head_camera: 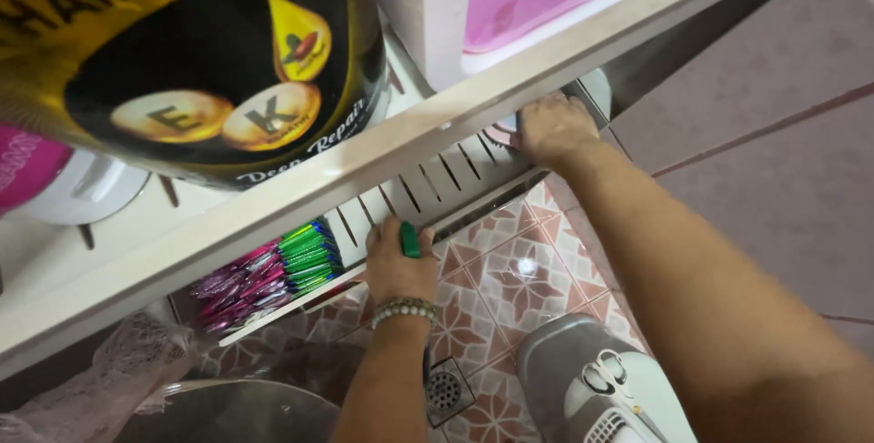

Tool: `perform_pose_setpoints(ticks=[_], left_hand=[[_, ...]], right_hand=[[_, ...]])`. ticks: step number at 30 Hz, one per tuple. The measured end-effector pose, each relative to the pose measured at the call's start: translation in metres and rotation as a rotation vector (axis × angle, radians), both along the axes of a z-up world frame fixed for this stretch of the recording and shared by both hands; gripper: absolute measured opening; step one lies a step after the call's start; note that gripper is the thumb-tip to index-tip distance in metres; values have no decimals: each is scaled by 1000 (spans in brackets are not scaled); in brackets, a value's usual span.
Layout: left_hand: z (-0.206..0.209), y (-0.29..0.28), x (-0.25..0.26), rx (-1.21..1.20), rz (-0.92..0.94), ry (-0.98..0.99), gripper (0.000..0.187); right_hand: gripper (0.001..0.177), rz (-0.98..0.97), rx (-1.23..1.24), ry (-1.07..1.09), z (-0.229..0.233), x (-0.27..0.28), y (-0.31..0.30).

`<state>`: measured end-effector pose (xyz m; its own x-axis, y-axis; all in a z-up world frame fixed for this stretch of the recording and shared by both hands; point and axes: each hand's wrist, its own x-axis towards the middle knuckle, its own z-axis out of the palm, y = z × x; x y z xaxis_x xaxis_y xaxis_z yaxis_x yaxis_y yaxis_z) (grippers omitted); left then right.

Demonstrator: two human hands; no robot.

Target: Organizing and cleaning toiletries and cleaning supplies on a bathroom shelf unit.

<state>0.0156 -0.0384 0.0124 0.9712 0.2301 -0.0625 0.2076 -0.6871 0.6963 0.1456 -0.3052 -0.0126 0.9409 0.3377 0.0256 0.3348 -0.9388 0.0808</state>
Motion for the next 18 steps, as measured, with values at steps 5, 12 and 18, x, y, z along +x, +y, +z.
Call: perform_pose_setpoints(ticks=[5,12,18], left_hand=[[7,-10,3,21,-23,99,37],[33,-31,7,-5,29,264,34],[25,-22,8,9,12,228,35]], right_hand=[[24,-88,457,-12,3,-19,75],[29,87,114,274,55,-26,105],[37,112,-15,-208,-10,0,-23]])
